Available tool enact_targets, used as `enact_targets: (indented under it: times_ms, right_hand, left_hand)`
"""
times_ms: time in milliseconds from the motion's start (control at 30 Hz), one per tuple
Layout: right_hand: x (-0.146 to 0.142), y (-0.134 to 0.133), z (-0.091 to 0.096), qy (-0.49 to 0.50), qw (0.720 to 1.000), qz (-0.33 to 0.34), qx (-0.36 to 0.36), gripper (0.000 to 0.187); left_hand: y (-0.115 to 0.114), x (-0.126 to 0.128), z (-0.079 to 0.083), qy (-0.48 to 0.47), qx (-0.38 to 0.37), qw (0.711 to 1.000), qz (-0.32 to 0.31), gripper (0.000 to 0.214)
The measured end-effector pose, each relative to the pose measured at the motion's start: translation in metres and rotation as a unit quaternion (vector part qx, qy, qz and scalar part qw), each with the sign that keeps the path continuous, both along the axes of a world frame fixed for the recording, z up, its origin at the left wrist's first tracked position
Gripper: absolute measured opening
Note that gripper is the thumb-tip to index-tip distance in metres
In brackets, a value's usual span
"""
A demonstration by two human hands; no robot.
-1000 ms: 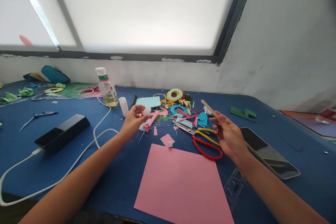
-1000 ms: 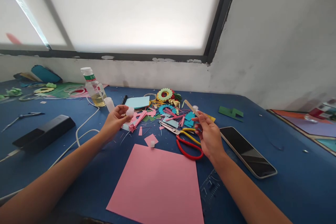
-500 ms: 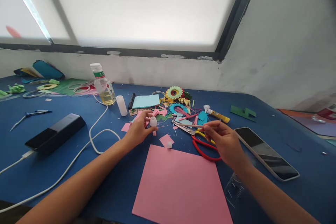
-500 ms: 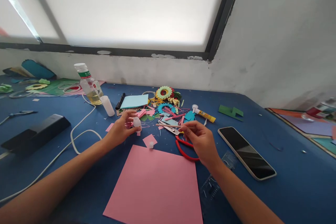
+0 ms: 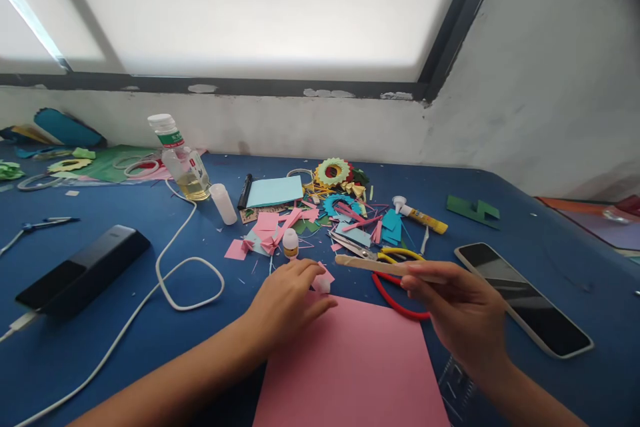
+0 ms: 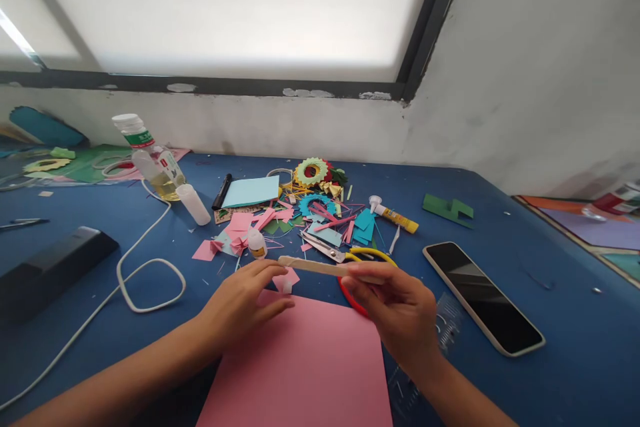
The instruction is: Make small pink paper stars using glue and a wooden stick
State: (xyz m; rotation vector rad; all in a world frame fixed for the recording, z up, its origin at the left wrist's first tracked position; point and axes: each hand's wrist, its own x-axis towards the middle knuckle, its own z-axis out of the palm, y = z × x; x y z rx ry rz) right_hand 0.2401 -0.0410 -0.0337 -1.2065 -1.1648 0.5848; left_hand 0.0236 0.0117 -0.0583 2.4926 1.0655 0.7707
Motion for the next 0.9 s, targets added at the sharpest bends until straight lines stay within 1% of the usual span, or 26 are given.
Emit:
enact_targets:
  times_ms: [67, 133, 233, 333, 433, 533, 633, 700, 767, 900]
  right_hand:
    - [0.0, -0.003, 0.0, -0.006, 1.0, 0.009, 0.015, 0.015]
    - [0.001, -0.005, -0.001, -0.009, 0.999, 0.018, 0.029, 0.013]
    - [0.002, -0.008, -0.003, -0.009, 0.999, 0.031, 0.043, 0.01]
    - [0.001, -0.01, -0.005, -0.008, 0.997, 0.047, 0.057, 0.009]
    - [0.0, -0.012, -0.007, -0.008, 0.996, 0.056, 0.072, 0.01]
    - [-0.001, -0.014, -0.009, -0.02, 0.995, 0.057, 0.084, 0.013]
    - [-0.001, -0.012, -0.012, -0.019, 0.994, 0.049, 0.096, 0.014]
    - [-0.001, -0.009, -0.013, -0.008, 0.995, 0.035, 0.096, 0.013]
    - [0.0, -0.005, -0.015, -0.002, 0.996, 0.022, 0.087, 0.012]
    - [0.003, 0.002, -0.017, -0.009, 0.997, 0.012, 0.073, 0.01]
  left_hand:
    - [0.002, 0.004, -0.009, 0.029, -0.001, 0.999, -0.017, 0.016]
    - [0.004, 0.007, -0.013, 0.048, 0.001, 0.998, -0.026, 0.012]
    - [0.004, 0.007, -0.013, 0.065, 0.006, 0.997, -0.035, 0.016]
    - [0.004, 0.006, -0.009, 0.071, 0.007, 0.997, -0.029, 0.02]
    - [0.005, 0.004, -0.009, 0.073, -0.011, 0.997, -0.025, 0.024]
    - [0.008, 0.004, -0.015, 0.063, -0.043, 0.997, -0.025, 0.025]
    - [0.011, 0.005, -0.021, 0.038, -0.08, 0.996, -0.01, 0.019]
    - [0.013, 0.005, -0.023, 0.017, -0.099, 0.995, 0.004, 0.021]
    - [0.014, 0.006, -0.023, 0.0, -0.109, 0.994, 0.01, 0.023]
    - [0.013, 0.005, -0.02, -0.017, -0.118, 0.993, -0.005, 0.013]
